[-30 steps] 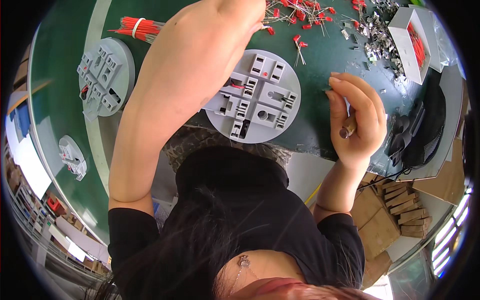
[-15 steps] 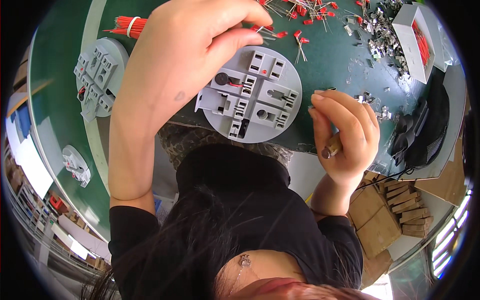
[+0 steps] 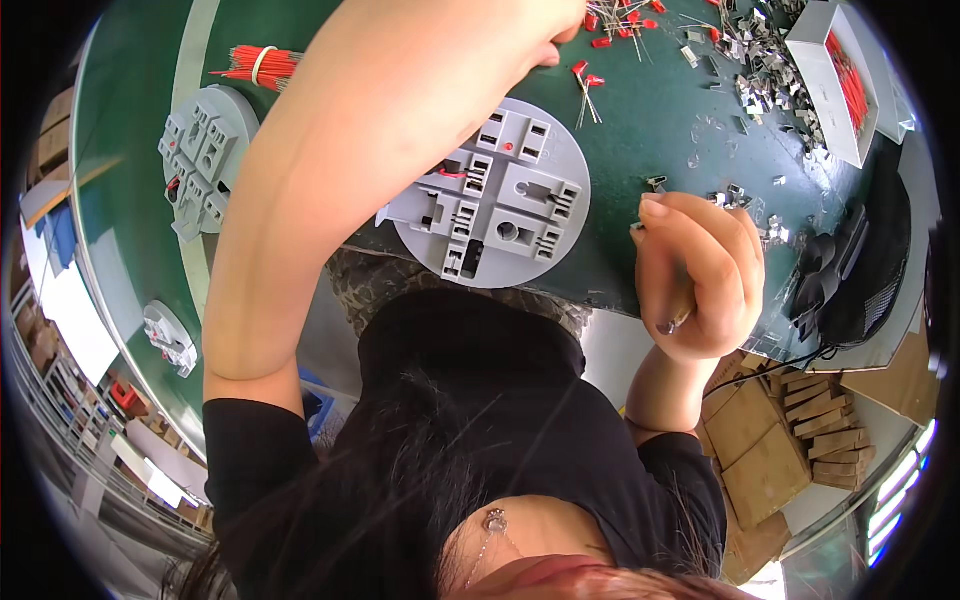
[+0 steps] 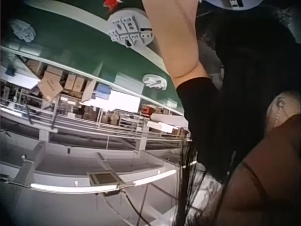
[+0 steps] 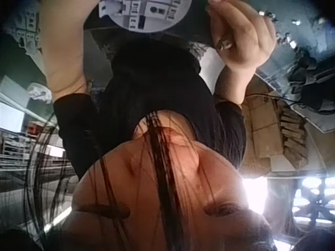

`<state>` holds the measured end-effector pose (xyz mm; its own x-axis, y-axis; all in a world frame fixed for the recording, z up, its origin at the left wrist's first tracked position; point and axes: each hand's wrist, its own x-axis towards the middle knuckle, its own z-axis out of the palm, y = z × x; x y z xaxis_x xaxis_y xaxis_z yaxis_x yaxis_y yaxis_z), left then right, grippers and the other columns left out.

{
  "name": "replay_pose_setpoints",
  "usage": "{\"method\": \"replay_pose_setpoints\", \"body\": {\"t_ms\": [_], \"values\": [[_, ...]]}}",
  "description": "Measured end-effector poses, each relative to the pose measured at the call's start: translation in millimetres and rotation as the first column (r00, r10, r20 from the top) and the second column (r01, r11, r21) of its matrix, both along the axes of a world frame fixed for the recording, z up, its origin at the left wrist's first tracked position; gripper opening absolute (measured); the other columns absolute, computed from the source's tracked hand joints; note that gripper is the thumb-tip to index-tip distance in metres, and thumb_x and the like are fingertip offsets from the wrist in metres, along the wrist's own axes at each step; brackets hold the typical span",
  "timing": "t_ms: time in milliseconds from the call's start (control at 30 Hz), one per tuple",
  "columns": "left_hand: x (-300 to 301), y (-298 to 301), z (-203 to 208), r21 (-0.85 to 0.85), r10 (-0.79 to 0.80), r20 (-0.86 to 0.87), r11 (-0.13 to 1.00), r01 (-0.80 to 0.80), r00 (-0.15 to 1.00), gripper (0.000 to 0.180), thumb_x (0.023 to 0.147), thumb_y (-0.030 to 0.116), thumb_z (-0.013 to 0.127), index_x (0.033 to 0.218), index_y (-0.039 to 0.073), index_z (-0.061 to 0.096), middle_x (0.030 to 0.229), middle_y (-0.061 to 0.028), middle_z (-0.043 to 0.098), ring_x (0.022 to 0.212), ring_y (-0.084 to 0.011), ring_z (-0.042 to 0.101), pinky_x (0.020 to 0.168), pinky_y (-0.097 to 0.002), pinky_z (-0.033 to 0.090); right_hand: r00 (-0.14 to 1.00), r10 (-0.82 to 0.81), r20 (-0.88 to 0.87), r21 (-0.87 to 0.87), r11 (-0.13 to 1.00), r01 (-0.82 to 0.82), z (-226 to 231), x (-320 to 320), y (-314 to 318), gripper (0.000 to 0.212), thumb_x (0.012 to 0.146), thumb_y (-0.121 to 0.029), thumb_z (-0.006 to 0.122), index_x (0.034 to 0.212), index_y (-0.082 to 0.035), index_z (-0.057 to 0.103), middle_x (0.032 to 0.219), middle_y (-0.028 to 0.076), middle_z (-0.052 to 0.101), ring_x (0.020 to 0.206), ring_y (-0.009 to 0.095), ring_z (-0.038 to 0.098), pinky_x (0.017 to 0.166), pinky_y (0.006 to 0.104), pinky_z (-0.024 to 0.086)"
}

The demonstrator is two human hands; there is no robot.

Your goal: Assembling electronic components into a circular plastic sensor housing using a manual screwdriver.

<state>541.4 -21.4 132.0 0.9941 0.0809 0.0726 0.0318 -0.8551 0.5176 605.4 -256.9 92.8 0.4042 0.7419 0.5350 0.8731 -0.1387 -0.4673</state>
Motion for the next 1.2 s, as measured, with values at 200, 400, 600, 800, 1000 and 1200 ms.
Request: {"method": "replay_pose_setpoints", "body": {"t_ms": [200, 400, 600, 800, 1000, 1200], "values": [[0, 1, 0, 0.26, -0.131, 0.052, 0.959, 0.113, 0.99, 0.007, 0.086, 0.005, 0.064, 0.091, 0.0, 0.062, 0.088, -0.0141, 0.061, 0.087, -0.029, 0.062, 0.077, -0.038, 0.051, 0.999, 0.039, -0.016, 0.04, 0.998, -0.039, -1, -3, 1, 0.031, 0.076, -0.005, 0.082, 0.103, -0.012, 0.069, 0.09, 0.002, 0.072, 0.062, 0.014, 0.059, 0.056, 0.0271, 0.039], [-42, -12, 9, -0.259, 0.252, 0.063, 0.939, -0.228, 0.966, 0.005, 0.089, 0.004, 0.064, 0.092, 0.001, 0.063, 0.093, -0.0141, 0.063, 0.088, -0.028, 0.063, 0.08, -0.0361, 0.051, 0.995, 0.088, -0.041, -0.053, 0.994, -0.091, 9, -14, -2, 0.027, 0.079, 0.0, 0.078, 0.102, -0.007, 0.067, 0.094, 0.008, 0.074, 0.061, 0.017, 0.059, 0.058, 0.0277, 0.043], [-113, -37, -40, -0.567, 0.342, 0.205, 0.805, -0.173, 0.917, 0.014, 0.086, -0.003, 0.07, 0.097, 0.001, 0.063, 0.101, -0.0129, 0.065, 0.092, -0.0216, 0.063, 0.084, -0.0312, 0.051, 0.985, 0.133, -0.11, -0.223, 0.962, -0.155, 17, -30, 11, 0.03, 0.076, 0.003, 0.079, 0.103, -0.007, 0.069, 0.095, 0.007, 0.075, 0.063, 0.016, 0.061, 0.058, 0.0274, 0.043], [-99, -46, -30, -0.292, 0.278, 0.237, 0.934, -0.205, 0.931, 0.017, 0.082, -0.003, 0.074, 0.095, 0.004, 0.066, 0.106, -0.011, 0.065, 0.095, -0.0239, 0.062, 0.083, -0.0326, 0.05, 0.988, 0.055, -0.144, -0.046, 0.997, -0.063, 10, -30, 12, 0.037, 0.073, -0.002, 0.075, 0.108, -0.01, 0.071, 0.094, 0.001, 0.073, 0.063, 0.012, 0.06, 0.054, 0.0272, 0.037], [-95, -47, -37, -0.181, 0.273, 0.274, 0.956, -0.23, 0.922, 0.02, 0.077, -0.003, 0.077, 0.093, 0.006, 0.068, 0.111, -0.0084, 0.064, 0.096, -0.027, 0.061, 0.081, -0.0355, 0.048, 0.984, 0.054, -0.172, -0.081, 0.994, -0.069, 17, -30, 5, 0.041, 0.071, 0.003, 0.077, 0.11, -0.009, 0.072, 0.094, 0.003, 0.074, 0.062, 0.011, 0.059, 0.053, 0.0266, 0.036], [-95, -48, -35, -0.181, 0.286, 0.27, 0.953, -0.243, 0.92, 0.022, 0.076, -0.002, 0.078, 0.094, 0.006, 0.068, 0.111, -0.0077, 0.065, 0.096, -0.0269, 0.061, 0.081, -0.0365, 0.048, 0.985, 0.043, -0.169, -0.155, 0.986, -0.07, 24, -23, 6, 0.038, 0.072, -0.002, 0.076, 0.109, -0.009, 0.072, 0.097, 0.004, 0.076, 0.058, 0.012, 0.058, 0.052, 0.0273, 0.037]]}}
